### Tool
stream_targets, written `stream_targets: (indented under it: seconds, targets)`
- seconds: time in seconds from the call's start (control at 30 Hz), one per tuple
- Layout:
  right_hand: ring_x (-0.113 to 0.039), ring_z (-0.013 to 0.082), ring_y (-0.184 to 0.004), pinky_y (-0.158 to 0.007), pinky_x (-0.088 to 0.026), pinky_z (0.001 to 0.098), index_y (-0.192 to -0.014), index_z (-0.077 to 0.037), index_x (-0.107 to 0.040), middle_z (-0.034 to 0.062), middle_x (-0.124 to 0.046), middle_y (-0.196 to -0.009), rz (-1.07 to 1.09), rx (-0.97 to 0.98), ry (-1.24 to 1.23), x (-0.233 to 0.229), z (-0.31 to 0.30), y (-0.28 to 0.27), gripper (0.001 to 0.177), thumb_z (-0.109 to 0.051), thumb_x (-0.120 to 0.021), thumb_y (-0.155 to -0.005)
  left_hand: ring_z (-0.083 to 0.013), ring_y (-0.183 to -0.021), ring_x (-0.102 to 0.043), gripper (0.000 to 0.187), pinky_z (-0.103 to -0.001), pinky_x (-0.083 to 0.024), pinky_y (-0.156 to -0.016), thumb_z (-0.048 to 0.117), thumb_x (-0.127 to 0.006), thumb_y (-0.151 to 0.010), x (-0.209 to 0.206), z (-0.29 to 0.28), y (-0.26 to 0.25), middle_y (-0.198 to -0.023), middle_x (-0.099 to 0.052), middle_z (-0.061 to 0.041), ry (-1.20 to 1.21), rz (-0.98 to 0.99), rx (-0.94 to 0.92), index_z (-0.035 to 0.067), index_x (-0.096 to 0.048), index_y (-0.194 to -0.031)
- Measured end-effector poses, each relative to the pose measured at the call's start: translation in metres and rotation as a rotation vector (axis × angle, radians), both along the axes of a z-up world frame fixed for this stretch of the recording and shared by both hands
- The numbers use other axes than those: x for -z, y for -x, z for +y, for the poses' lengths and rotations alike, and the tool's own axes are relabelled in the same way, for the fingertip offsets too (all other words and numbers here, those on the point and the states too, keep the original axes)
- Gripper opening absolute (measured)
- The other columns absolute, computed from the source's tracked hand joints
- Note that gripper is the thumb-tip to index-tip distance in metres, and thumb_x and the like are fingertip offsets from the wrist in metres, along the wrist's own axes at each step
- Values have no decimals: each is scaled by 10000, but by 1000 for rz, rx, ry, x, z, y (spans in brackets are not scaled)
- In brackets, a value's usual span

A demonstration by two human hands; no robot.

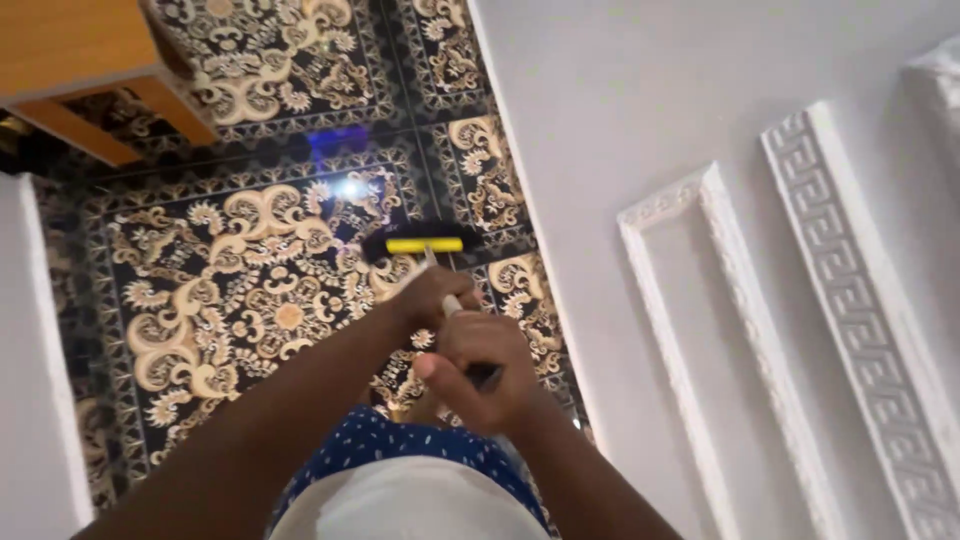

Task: Squeegeeing a tiled floor and moving a wooden board to clear the path.

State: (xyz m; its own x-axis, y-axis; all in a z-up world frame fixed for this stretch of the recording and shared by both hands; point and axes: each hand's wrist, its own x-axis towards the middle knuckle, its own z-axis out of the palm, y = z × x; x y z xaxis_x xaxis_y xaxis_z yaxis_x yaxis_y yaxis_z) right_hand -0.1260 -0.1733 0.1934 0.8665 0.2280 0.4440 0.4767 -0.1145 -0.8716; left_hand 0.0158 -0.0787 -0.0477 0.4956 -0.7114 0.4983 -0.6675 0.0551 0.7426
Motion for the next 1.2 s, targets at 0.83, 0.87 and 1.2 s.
stream_targets:
  seconds: [0.83, 0.87, 1.2]
  targets:
    - [-410, 114, -562, -561, -320, 312, -655, -78, -388, 14, -456, -622, 105, -27, -116, 36, -43, -90, 426, -95, -698, -947, -285, -532, -579, 344, -419, -458, -528, 253, -621, -1025, -6, -38, -81, -627, -580, -120, -12, 82, -122, 59, -588, -743]
    - [-402, 111, -560, -553, -320, 312, -645, -98, -381, 4, -442, -608, 93, -16, -79, 41, -45, -97, 430, -90, -697, -937, -288, -541, -567, 356, -426, -443, -530, 245, -621, -1032, -6, -41, -93, -626, -565, -123, 1, -8, -186, 53, -574, -737]
    - [-396, 97, -519, -561, -358, 313, -625, -93, -396, 9, -461, -553, 99, -54, -258, -42, -85, -129, 439, -46, -636, -989, -217, -445, -588, 370, -360, -478, -436, 254, -600, -1015, -88, -75, -90, -588, -638, -81, -62, 315, -224, 93, -604, -682]
